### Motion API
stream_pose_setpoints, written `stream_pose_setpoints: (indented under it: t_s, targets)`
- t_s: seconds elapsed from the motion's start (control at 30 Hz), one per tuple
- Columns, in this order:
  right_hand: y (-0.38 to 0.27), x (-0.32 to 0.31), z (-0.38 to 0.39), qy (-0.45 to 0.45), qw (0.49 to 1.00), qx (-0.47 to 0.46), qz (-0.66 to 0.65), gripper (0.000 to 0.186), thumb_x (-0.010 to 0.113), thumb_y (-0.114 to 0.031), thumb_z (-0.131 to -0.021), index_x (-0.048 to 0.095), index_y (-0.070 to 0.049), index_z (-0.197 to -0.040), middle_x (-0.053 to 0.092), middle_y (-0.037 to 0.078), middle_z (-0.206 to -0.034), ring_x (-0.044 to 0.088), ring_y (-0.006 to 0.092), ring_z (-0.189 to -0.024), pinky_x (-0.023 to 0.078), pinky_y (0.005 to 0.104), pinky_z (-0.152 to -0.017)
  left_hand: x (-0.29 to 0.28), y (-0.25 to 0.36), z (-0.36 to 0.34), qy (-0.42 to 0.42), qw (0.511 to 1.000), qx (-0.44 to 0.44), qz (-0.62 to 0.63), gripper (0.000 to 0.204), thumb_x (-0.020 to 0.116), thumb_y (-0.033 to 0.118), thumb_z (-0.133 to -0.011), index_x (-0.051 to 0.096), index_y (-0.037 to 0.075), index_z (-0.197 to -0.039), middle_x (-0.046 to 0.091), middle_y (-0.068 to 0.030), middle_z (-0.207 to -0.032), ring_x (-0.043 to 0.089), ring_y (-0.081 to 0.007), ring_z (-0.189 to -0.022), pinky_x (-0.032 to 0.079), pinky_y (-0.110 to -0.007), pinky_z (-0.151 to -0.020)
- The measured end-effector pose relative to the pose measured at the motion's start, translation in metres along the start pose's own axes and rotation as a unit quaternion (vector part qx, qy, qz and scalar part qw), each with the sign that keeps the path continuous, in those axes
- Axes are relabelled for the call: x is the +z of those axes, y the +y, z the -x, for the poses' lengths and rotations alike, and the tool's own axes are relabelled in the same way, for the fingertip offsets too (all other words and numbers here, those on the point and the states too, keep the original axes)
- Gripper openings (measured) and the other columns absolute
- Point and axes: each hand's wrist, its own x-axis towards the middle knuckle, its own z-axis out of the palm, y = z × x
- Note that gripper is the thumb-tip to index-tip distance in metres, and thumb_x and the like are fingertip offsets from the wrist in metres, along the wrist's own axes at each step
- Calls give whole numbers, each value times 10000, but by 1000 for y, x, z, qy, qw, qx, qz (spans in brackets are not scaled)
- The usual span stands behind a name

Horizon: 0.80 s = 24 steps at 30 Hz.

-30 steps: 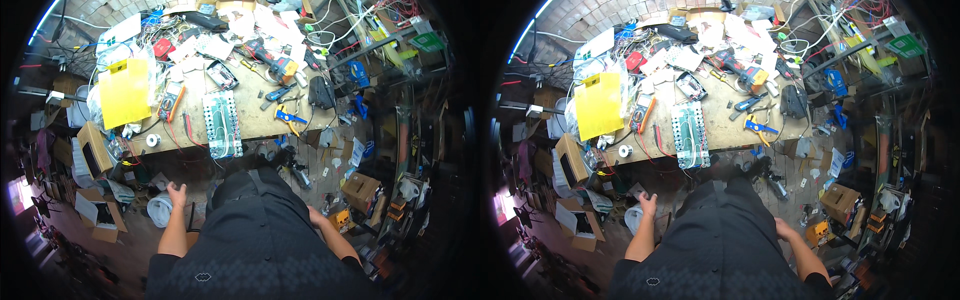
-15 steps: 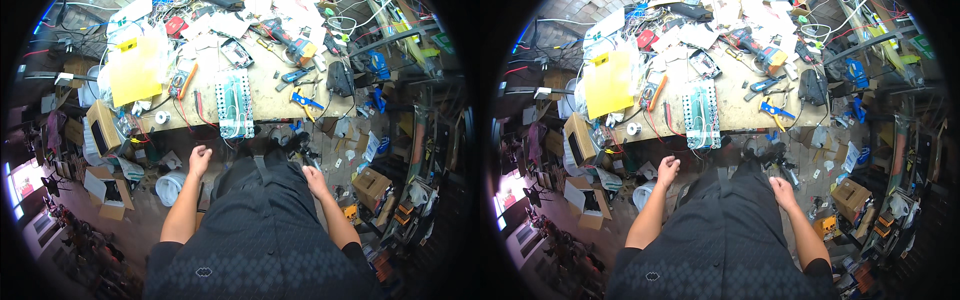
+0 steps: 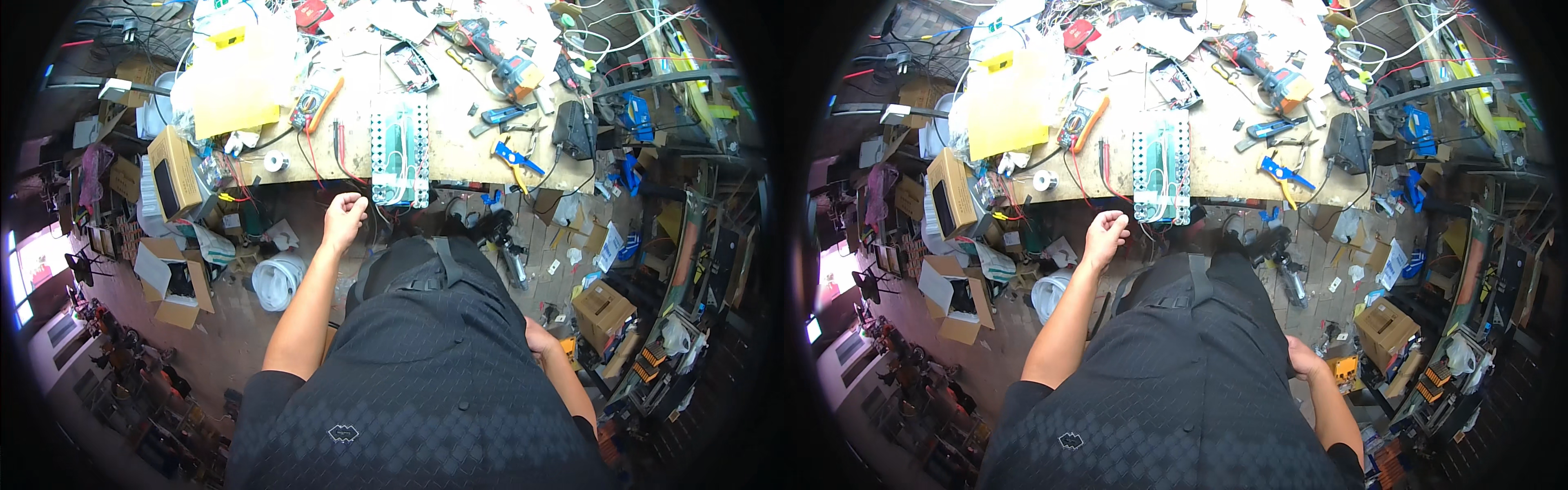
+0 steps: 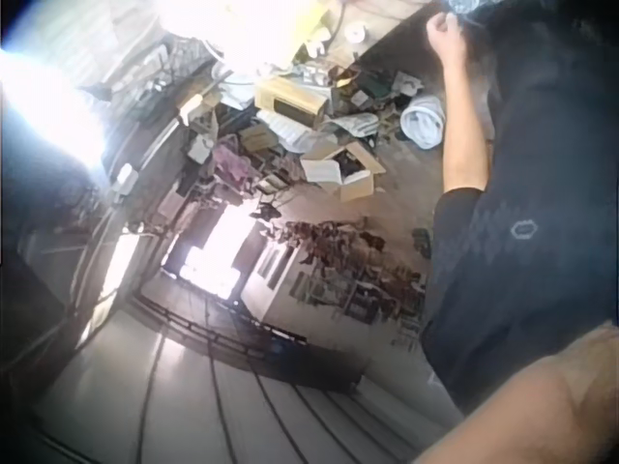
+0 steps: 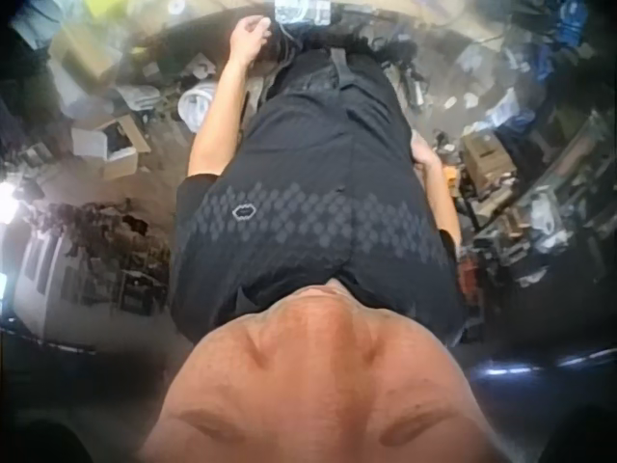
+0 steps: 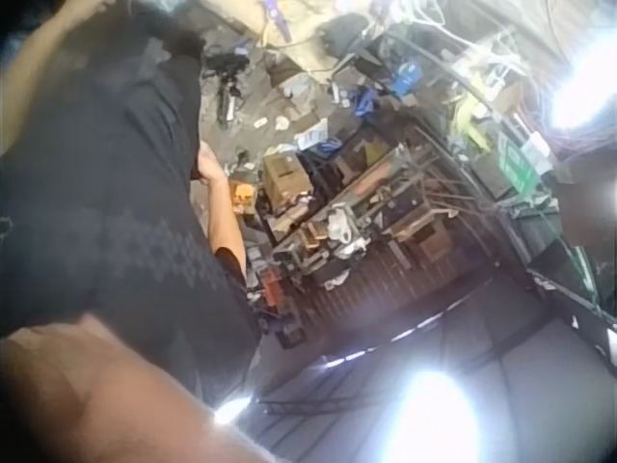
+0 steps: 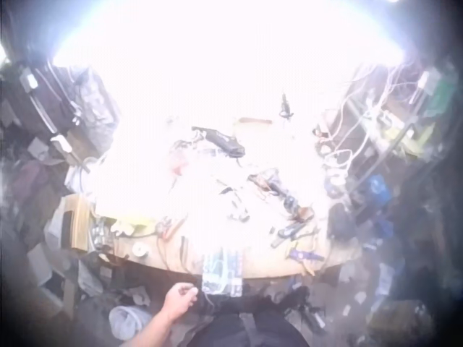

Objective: The person works on a green circuit board, using a soldering iron to heat connections and applying solder wire. They handle the board and wires, then move to the floor to continue working on the same board.

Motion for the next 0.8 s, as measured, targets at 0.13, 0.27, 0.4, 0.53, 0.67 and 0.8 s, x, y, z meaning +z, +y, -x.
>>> stream_pose_setpoints:
  t_s: [0.13,0.27,0.4,0.53,0.67,0.8]
  targets:
    - [-28,20,-2,97,990,-90,37,230,590,-66,-998,674,25,-1191,721,69,-1036,661,124,-856,551,274,-780,-8,-12,11,-17,999,-30,-19,327,739,272,-941,636,51,-1160,674,-12,-957,644,-88,-768,505,-231,-659]
    - [-28,26,-6,81,982,-167,-28,231,617,-93,-981,690,26,-1164,725,60,-1008,651,117,-834,535,267,-756,-16,-24,22,-24,997,-54,-41,270,717,269,-957,644,59,-1111,681,-5,-943,648,-85,-775,517,-232,-678]
    - [-13,6,0,61,988,-132,-54,271,623,-154,-992,695,36,-1171,719,63,-1075,647,128,-904,526,285,-813,-20,-22,31,-32,996,-51,-63,260,725,266,-951,653,62,-1094,684,1,-926,642,-77,-761,507,-224,-670]
    - [-32,28,-9,70,988,-134,24,312,631,-148,-985,673,39,-1231,709,69,-1148,623,130,-977,502,286,-880,-26,-33,30,-31,995,-62,-78,265,729,258,-947,650,65,-1111,683,6,-927,637,-78,-753,506,-225,-667]
    - [-33,24,4,83,977,-159,113,262,635,-140,-985,683,28,-1182,712,43,-1069,641,129,-919,525,291,-839,-29,-35,29,-39,996,-67,-54,337,740,302,-941,636,61,-1151,678,2,-968,639,-83,-780,512,-229,-679]
    - [-59,13,19,35,978,-49,199,241,643,-146,-977,695,22,-1142,718,33,-968,662,126,-823,554,297,-752,-20,-29,21,-63,994,-86,-4,532,761,391,-921,588,49,-1289,660,-19,-1083,639,-89,-878,524,-251,-724]
